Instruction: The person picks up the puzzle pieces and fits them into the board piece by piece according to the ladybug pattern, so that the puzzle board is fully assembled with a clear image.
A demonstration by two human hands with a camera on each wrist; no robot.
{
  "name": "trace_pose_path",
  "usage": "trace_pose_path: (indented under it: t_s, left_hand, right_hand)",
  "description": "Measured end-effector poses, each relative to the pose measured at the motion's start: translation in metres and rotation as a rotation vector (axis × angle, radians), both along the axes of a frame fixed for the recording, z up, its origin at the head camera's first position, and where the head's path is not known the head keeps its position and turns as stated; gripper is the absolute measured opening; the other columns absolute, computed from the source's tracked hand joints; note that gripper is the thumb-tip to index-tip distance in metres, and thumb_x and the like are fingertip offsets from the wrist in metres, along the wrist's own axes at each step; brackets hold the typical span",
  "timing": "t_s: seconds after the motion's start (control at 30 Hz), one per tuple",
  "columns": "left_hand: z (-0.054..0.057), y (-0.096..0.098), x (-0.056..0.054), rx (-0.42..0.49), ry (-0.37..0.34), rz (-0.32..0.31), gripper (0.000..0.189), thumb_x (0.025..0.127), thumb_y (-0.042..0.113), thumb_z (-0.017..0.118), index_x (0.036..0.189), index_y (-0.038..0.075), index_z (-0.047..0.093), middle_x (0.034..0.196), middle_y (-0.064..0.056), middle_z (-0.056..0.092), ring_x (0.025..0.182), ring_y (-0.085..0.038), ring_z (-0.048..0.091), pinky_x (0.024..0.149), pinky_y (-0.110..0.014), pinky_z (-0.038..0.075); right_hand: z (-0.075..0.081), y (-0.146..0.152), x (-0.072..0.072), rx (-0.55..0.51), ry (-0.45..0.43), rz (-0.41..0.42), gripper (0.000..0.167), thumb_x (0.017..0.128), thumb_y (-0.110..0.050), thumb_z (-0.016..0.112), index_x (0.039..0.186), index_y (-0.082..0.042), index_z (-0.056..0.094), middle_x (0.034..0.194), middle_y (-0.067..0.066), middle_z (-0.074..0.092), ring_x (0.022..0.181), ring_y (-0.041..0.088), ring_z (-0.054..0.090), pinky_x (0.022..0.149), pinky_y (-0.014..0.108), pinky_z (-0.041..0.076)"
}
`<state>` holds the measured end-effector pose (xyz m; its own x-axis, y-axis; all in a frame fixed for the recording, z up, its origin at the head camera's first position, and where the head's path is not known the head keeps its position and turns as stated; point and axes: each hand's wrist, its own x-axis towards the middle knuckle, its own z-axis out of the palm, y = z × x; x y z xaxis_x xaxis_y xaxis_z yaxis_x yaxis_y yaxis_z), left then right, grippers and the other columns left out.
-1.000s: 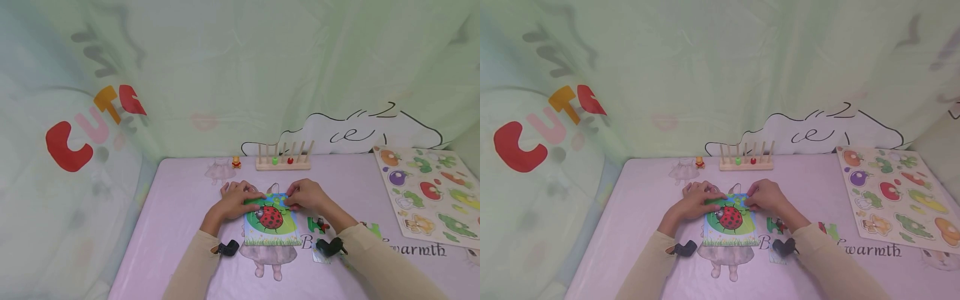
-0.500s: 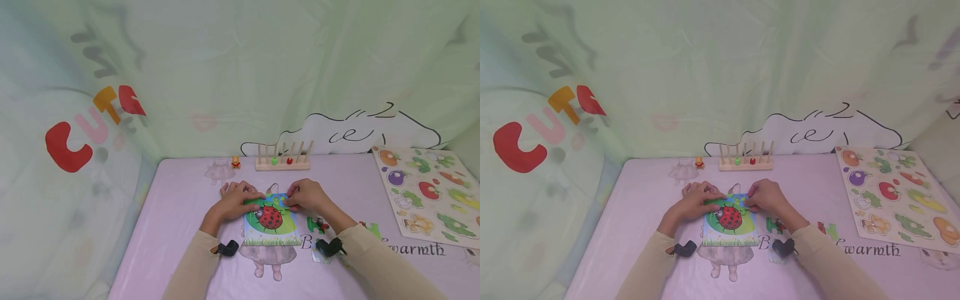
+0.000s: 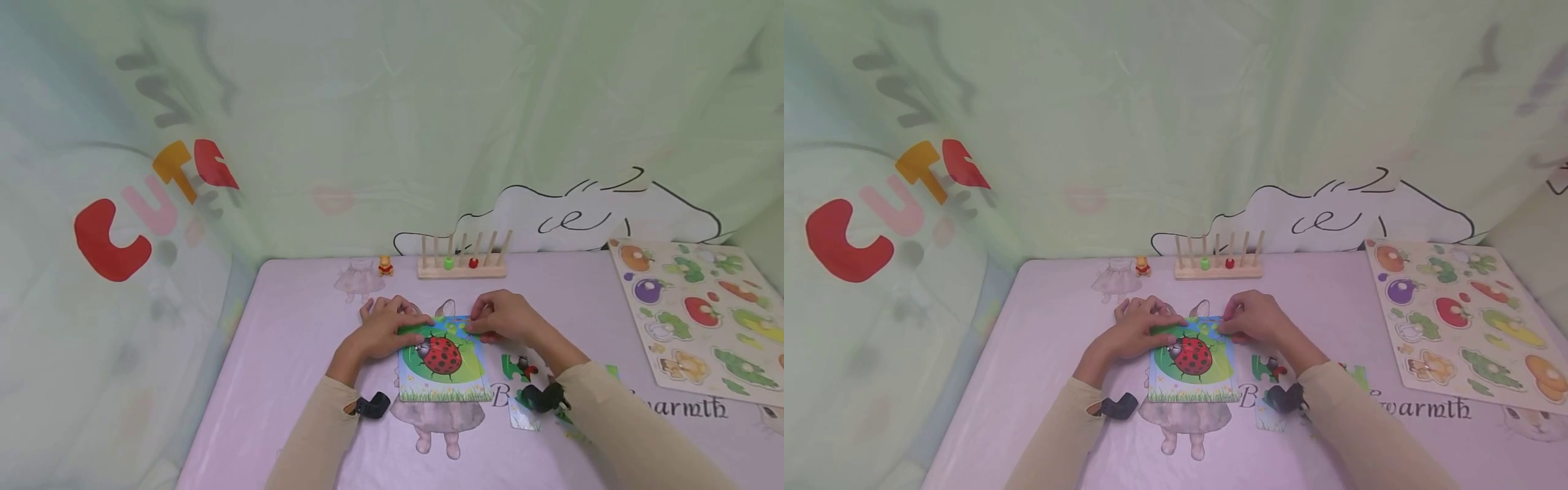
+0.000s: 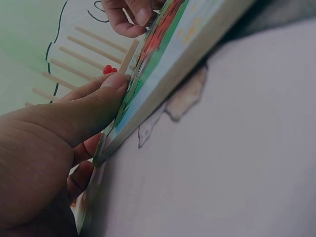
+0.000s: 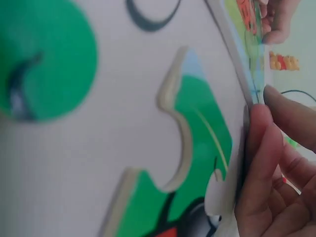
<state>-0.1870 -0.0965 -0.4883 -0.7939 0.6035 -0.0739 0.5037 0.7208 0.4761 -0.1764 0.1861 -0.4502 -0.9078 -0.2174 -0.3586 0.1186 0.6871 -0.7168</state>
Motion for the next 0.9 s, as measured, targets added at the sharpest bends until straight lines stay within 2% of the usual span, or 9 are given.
trace_pose_path:
  t_s: [0.2, 0.4, 0.53, 0.67, 0.77, 0.9]
  left_hand:
    - [0.0, 0.0, 0.0, 0.005, -0.003, 0.003, 0.038, 0.097, 0.051, 0.063, 0.135, 0.049, 0.064, 0.125, 0.007, 0.053, 0.117, -0.024, 0.04, 0.116, -0.068, 0.008]
    - [0.003, 0.003, 0.001, 0.002, -0.017, 0.03, 0.036, 0.096, 0.049, 0.066, 0.133, 0.049, 0.065, 0.125, 0.007, 0.054, 0.117, -0.023, 0.04, 0.116, -0.068, 0.008]
    - [0.008, 0.011, 0.005, 0.011, 0.005, 0.043, 0.033, 0.095, 0.043, 0.069, 0.128, 0.045, 0.07, 0.12, 0.007, 0.056, 0.114, -0.021, 0.043, 0.112, -0.068, 0.013]
    - [0.013, 0.024, 0.009, 0.004, 0.043, 0.003, 0.033, 0.097, 0.043, 0.067, 0.131, 0.043, 0.069, 0.119, 0.005, 0.055, 0.11, -0.019, 0.044, 0.105, -0.062, 0.023]
    - [0.013, 0.032, 0.011, -0.035, 0.07, -0.008, 0.038, 0.098, 0.048, 0.065, 0.136, 0.046, 0.064, 0.12, 0.006, 0.054, 0.108, -0.018, 0.043, 0.103, -0.059, 0.026]
    - [0.01, 0.038, 0.013, -0.1, 0.103, 0.011, 0.04, 0.098, 0.052, 0.063, 0.138, 0.052, 0.059, 0.12, 0.007, 0.052, 0.109, -0.018, 0.042, 0.105, -0.059, 0.028]
  right_hand:
    - [-0.004, 0.003, -0.003, -0.039, -0.024, 0.013, 0.026, 0.084, -0.02, 0.085, 0.094, -0.005, 0.066, 0.071, 0.002, 0.066, 0.06, 0.013, 0.065, 0.058, 0.026, 0.052]
    - [-0.005, 0.003, -0.005, -0.019, -0.026, 0.012, 0.026, 0.083, -0.021, 0.085, 0.091, -0.007, 0.064, 0.067, 0.003, 0.067, 0.058, 0.013, 0.064, 0.06, 0.027, 0.049]
    - [-0.005, 0.001, -0.005, 0.001, -0.021, 0.011, 0.027, 0.083, -0.021, 0.085, 0.088, -0.007, 0.063, 0.065, 0.002, 0.067, 0.059, 0.013, 0.064, 0.062, 0.029, 0.047]
    - [-0.005, 0.002, -0.004, 0.005, -0.013, 0.012, 0.027, 0.083, -0.022, 0.085, 0.087, -0.008, 0.063, 0.065, 0.001, 0.067, 0.059, 0.013, 0.063, 0.062, 0.029, 0.047]
    - [-0.006, 0.003, -0.003, -0.006, 0.002, 0.019, 0.027, 0.083, -0.021, 0.084, 0.087, -0.007, 0.063, 0.065, 0.001, 0.065, 0.059, 0.012, 0.063, 0.06, 0.028, 0.047]
    - [-0.007, 0.005, -0.003, -0.014, 0.023, 0.037, 0.026, 0.084, -0.021, 0.084, 0.09, -0.007, 0.063, 0.065, 0.001, 0.064, 0.059, 0.013, 0.062, 0.058, 0.027, 0.047]
